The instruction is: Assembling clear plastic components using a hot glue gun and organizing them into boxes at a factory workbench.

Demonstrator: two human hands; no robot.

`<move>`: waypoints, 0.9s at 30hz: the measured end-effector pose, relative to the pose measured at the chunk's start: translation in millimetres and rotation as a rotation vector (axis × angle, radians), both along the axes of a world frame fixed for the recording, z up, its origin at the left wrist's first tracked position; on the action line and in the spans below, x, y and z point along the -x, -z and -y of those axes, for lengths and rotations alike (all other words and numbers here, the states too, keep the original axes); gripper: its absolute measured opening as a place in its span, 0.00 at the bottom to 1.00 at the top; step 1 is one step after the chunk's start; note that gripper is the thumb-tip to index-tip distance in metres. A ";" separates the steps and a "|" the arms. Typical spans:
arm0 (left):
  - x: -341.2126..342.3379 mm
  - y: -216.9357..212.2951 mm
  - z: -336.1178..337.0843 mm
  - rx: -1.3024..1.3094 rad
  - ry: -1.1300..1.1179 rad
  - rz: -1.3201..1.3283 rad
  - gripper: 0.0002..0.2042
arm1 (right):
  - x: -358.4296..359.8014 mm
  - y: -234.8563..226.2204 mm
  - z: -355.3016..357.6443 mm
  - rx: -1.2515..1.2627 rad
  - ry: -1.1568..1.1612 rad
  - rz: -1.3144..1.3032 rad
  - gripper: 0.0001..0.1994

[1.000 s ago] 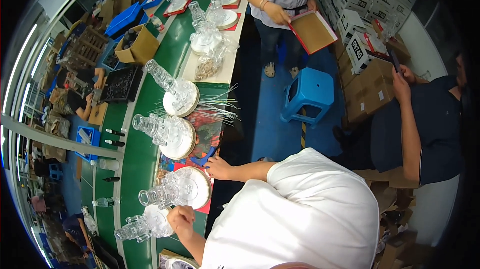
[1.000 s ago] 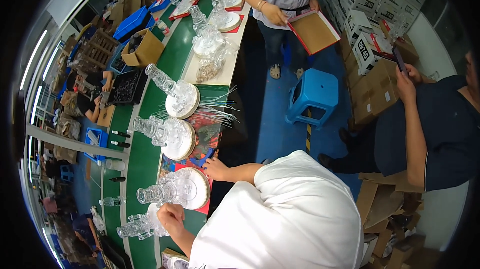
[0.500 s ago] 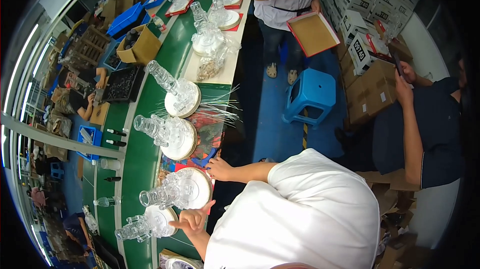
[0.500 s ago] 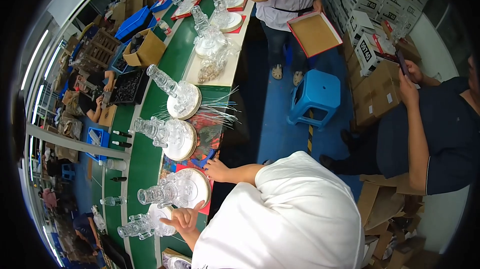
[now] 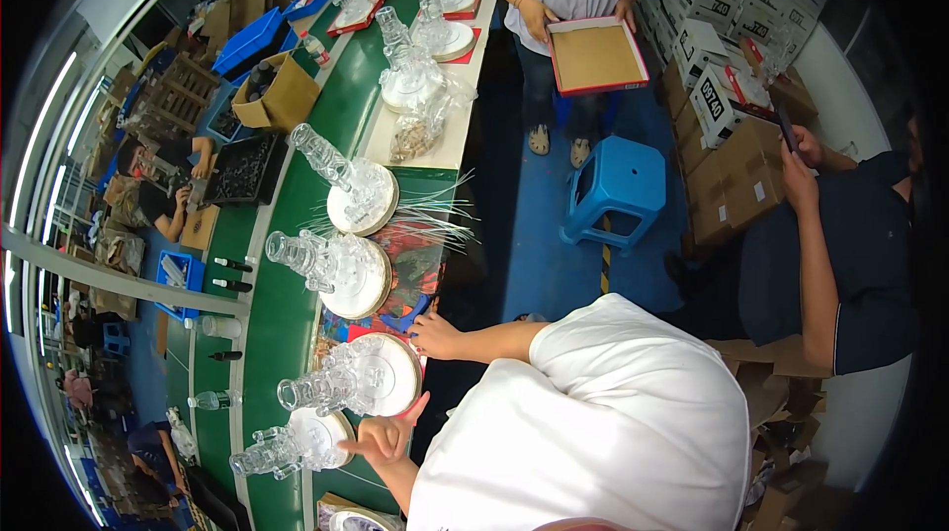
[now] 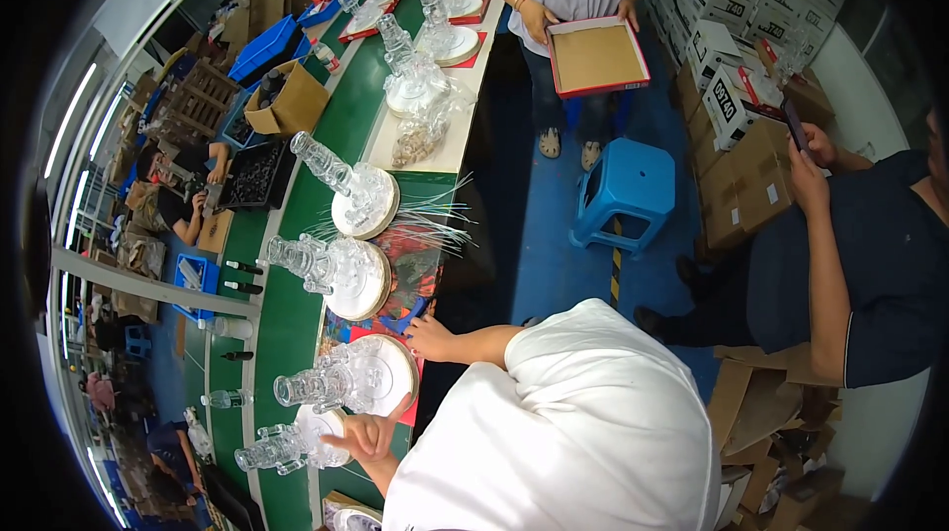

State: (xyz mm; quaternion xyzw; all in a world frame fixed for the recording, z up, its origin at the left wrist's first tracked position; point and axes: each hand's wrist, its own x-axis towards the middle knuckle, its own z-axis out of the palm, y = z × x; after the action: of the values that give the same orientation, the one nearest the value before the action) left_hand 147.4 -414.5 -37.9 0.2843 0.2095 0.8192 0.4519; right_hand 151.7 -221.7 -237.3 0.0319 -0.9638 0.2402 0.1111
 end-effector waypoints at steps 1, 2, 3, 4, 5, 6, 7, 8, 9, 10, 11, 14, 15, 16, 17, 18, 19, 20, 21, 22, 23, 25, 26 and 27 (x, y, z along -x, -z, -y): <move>1.1 2.6 0.4 0.114 -0.023 -0.026 0.36 | 0.3 -1.1 -0.4 -0.003 -0.007 -0.007 0.10; 2.2 4.7 0.4 0.228 -0.046 -0.052 0.36 | 0.6 -2.2 -0.7 -0.005 -0.014 -0.014 0.10; 2.6 7.3 0.1 0.228 -0.050 -0.054 0.36 | 0.9 -3.2 -1.2 -0.005 -0.018 -0.017 0.10; 2.2 10.4 -0.8 0.250 -0.049 -0.058 0.36 | 1.2 -4.2 -1.8 -0.019 -0.032 -0.011 0.11; 1.6 13.3 -1.6 0.272 -0.048 -0.062 0.37 | 1.8 -5.0 -2.3 -0.032 -0.048 -0.005 0.11; -1.1 11.8 -4.4 0.295 -0.047 -0.062 0.37 | 0.7 -6.2 -2.4 -0.045 -0.064 0.005 0.11; -2.9 9.4 -6.6 0.295 -0.054 -0.058 0.37 | 0.5 -6.8 -2.4 -0.044 -0.071 0.007 0.11; -4.0 6.8 -8.4 0.318 -0.032 -0.086 0.35 | 0.6 -7.2 -2.6 -0.047 -0.062 -0.006 0.11; -5.3 2.7 -10.9 0.341 -0.011 -0.114 0.34 | 0.8 -7.5 -2.8 -0.049 -0.055 -0.018 0.11; -6.7 0.8 -11.8 0.364 0.010 -0.141 0.33 | 0.9 -7.3 -2.8 -0.051 -0.047 -0.030 0.12; -5.8 3.4 -11.2 0.365 0.002 -0.136 0.33 | 1.4 -6.6 -3.2 -0.051 -0.056 -0.027 0.12; 1.0 18.3 -9.5 0.896 -0.071 -0.488 0.27 | 2.8 -3.2 -4.7 -0.105 -0.067 -0.086 0.09; -0.9 22.8 -9.9 0.899 -0.077 -0.482 0.27 | 3.1 -2.5 -5.2 -0.105 -0.075 -0.083 0.09; -5.2 24.6 -14.0 1.120 -0.117 -0.686 0.23 | 4.1 -3.1 -6.0 -0.125 -0.090 -0.103 0.09; -9.7 26.5 -18.1 1.340 -0.154 -0.891 0.20 | 5.0 -3.7 -6.6 -0.145 -0.105 -0.122 0.09; -12.4 28.8 -19.4 1.558 -0.188 -1.099 0.16 | 5.7 -4.0 -7.0 -0.165 -0.119 -0.142 0.09; -13.8 32.5 -17.3 1.564 -0.192 -1.090 0.16 | 6.1 -3.9 -7.1 -0.163 -0.129 -0.141 0.09; -15.3 37.6 -14.0 1.538 -0.142 -1.036 0.15 | 6.1 -3.6 -7.1 -0.164 -0.137 -0.151 0.09; -16.4 39.4 -11.5 1.512 -0.092 -0.985 0.14 | 6.4 -3.9 -6.7 -0.163 -0.142 -0.162 0.10; -17.0 40.2 -9.9 1.484 -0.042 -0.935 0.13 | 6.6 -4.2 -6.6 -0.161 -0.147 -0.174 0.10; -17.1 41.3 -9.1 1.491 -0.045 -0.932 0.13 | 6.3 -4.3 -7.6 -0.156 -0.152 -0.176 0.10; -17.5 43.4 -10.2 1.501 -0.046 -0.905 0.13 | 3.8 -4.2 -12.2 -0.087 -0.129 -0.161 0.12; -16.5 42.9 -10.4 1.506 -0.048 -0.895 0.12 | 4.3 -4.5 -13.1 -0.053 -0.116 -0.156 0.13; -16.4 42.8 -10.3 1.513 -0.052 -0.897 0.12 | 3.9 -5.6 -13.9 -0.047 -0.119 -0.160 0.13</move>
State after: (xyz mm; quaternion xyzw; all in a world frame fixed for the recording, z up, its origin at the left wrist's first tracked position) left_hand 163.8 -404.1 -80.7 0.1986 0.8603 0.2819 0.3755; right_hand 147.8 -207.8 -231.7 0.1109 -0.9536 0.2203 0.1726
